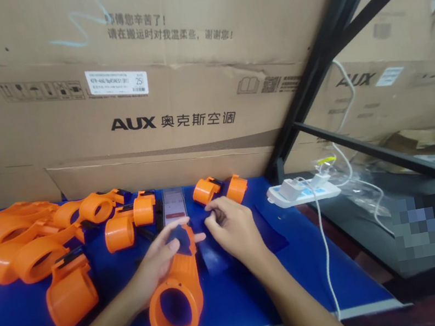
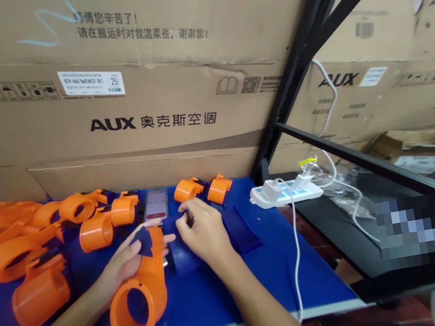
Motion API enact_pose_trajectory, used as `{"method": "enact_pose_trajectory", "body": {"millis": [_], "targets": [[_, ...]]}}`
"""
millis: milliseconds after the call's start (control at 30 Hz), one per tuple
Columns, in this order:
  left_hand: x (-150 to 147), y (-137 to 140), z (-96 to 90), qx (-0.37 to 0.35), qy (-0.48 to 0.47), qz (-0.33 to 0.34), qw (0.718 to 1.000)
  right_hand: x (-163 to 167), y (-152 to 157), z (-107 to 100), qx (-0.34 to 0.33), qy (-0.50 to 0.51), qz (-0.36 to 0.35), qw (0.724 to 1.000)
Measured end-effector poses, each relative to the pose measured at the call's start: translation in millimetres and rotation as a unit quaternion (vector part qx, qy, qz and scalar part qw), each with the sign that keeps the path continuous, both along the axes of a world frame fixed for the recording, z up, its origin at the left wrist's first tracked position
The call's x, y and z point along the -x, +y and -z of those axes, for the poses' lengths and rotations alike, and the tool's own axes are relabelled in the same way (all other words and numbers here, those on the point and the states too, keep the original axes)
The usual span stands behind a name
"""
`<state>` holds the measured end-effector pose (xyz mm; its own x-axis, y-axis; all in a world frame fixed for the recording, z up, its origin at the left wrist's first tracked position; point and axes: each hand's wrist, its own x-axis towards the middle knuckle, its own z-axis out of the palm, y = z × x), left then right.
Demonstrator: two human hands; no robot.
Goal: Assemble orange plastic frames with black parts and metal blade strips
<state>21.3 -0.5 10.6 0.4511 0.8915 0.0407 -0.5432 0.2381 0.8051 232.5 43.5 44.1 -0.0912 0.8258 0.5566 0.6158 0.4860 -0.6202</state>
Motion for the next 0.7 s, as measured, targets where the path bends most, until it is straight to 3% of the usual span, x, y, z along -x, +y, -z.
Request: {"method": "enact_pose_trajectory", "body": {"millis": [100, 200, 267, 467, 567, 700], "targets": [[-0.5, 3.1, 1.1, 0.019, -0.006, -0.024, 1.0, 9.0, -4.8, 1.6, 0.039, 0.126, -0.057, 0.99], [0.5, 7.3, 0.5, 0.036, -0.026, -0.06, 0.997, 14.8, -7.3, 0.0, 0.099, 0.27, -0.122, 0.95], [1.4, 9.3, -0.2, 0.047, -0.041, -0.08, 0.995, 18.9, -8.8, -1.2, 0.127, 0.299, -0.155, 0.933], [-3.5, 7.8, -7.6, 0.062, -0.064, -0.113, 0.99, 26.6, -14.6, -1.0, 0.16, 0.194, -0.247, 0.936], [-8.9, 5.9, -12.5, 0.074, -0.08, -0.075, 0.991, 26.8, -16.4, 0.2, 0.123, 0.116, -0.274, 0.947], [-11.0, 4.8, -15.6, 0.065, -0.056, -0.052, 0.995, 25.5, -17.2, 0.3, 0.076, 0.09, -0.285, 0.951]]}}
